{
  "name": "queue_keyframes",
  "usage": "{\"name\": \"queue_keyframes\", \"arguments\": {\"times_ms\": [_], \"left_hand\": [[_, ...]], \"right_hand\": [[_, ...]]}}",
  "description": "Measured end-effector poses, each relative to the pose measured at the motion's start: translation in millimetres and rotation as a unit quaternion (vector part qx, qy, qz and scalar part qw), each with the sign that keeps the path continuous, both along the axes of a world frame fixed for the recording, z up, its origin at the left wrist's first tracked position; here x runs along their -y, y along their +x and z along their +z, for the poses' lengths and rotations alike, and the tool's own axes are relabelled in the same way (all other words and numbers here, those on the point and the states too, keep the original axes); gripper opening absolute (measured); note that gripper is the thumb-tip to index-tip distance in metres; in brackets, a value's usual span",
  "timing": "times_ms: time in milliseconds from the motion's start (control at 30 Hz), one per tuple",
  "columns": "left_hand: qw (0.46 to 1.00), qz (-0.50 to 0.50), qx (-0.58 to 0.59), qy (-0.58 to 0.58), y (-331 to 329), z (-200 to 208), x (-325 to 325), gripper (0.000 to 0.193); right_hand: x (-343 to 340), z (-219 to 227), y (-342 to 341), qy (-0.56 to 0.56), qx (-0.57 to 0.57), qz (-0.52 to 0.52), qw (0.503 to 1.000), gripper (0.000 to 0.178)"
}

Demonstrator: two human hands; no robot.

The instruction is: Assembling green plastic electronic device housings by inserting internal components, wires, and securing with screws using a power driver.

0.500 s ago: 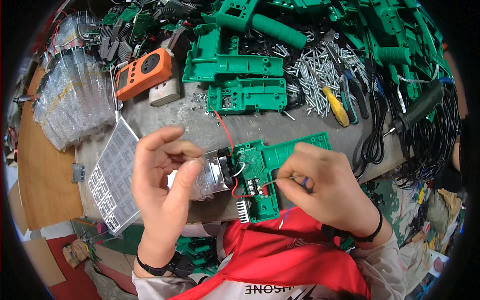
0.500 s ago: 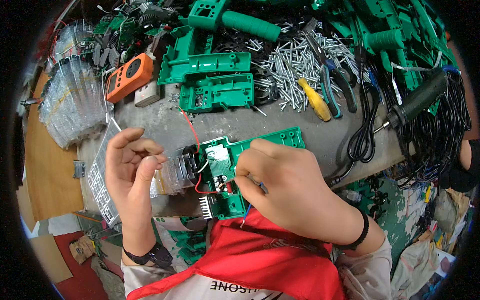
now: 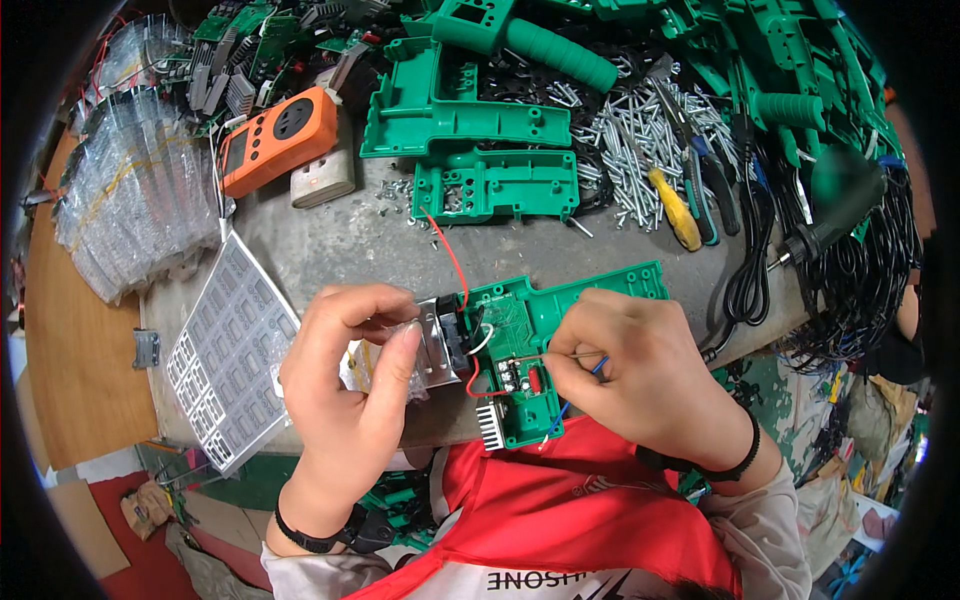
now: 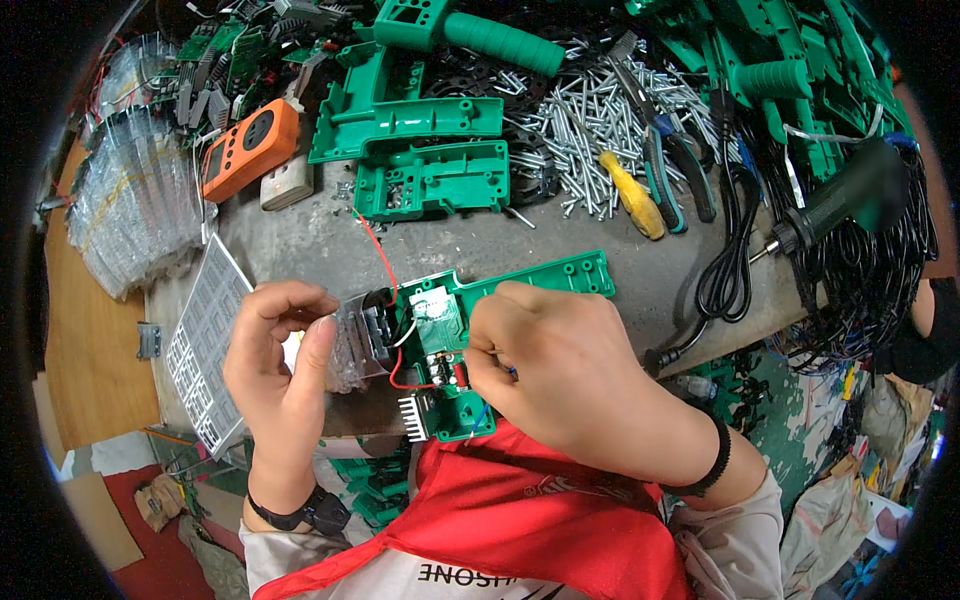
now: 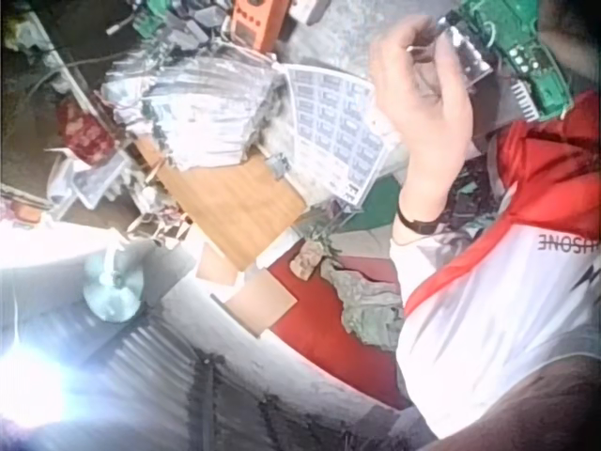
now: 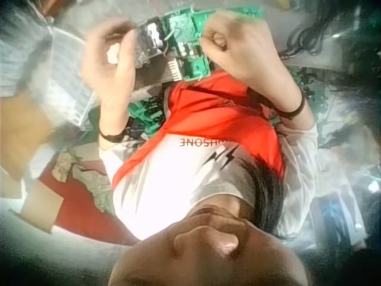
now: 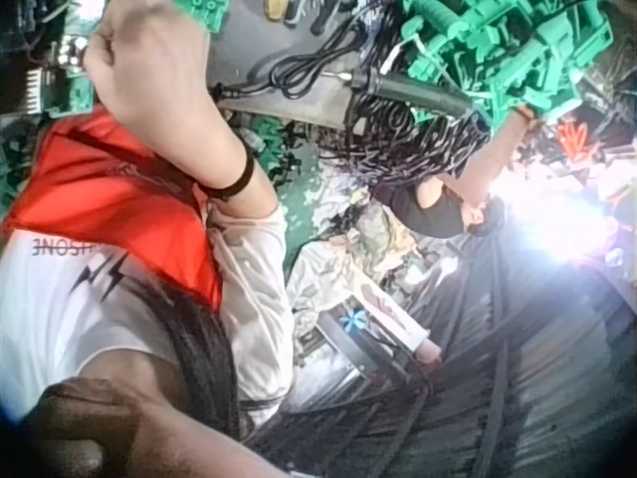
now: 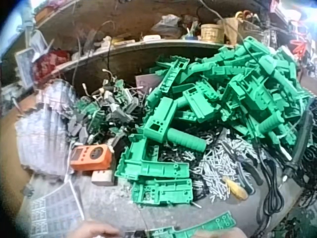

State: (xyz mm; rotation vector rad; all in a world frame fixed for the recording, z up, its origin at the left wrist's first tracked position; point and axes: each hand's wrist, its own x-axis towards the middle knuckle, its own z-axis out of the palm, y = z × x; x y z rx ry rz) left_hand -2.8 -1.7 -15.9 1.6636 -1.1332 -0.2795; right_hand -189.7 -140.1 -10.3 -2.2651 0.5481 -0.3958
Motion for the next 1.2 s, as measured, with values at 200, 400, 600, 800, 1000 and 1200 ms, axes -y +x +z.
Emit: {"name": "queue_keyframes", "arguments": {"times_ms": [200, 400, 600, 800, 1000, 1200], "left_hand": [[0.993, -0.051, 0.095, 0.042, 5, 9, 10, 0.015], [0.945, -0.244, 0.2, 0.085, 0, 18, 38, 0.022], [0.931, -0.27, 0.209, 0.132, -7, 16, 47, 0.017], [0.931, -0.295, 0.171, 0.127, -5, 9, 53, 0.016], [0.943, -0.258, 0.127, 0.168, -1, 11, 40, 0.014], [0.918, -0.354, 0.138, 0.115, 10, -6, 61, 0.009]], "right_hand": [[3, 0, 1, 0.029, -0.02, 0.012, 0.999, 0.014], [5, 1, 2, 0.025, -0.013, -0.01, 1.0, 0.013], [3, -6, 0, 0.028, 0.006, 0.025, 0.999, 0.009], [13, 4, -13, 0.016, -0.005, 0.022, 1.0, 0.017], [126, 45, -107, -0.181, 0.153, -0.464, 0.854, 0.031], [162, 14, -184, -0.249, -0.021, -0.581, 0.774, 0.09]]}}
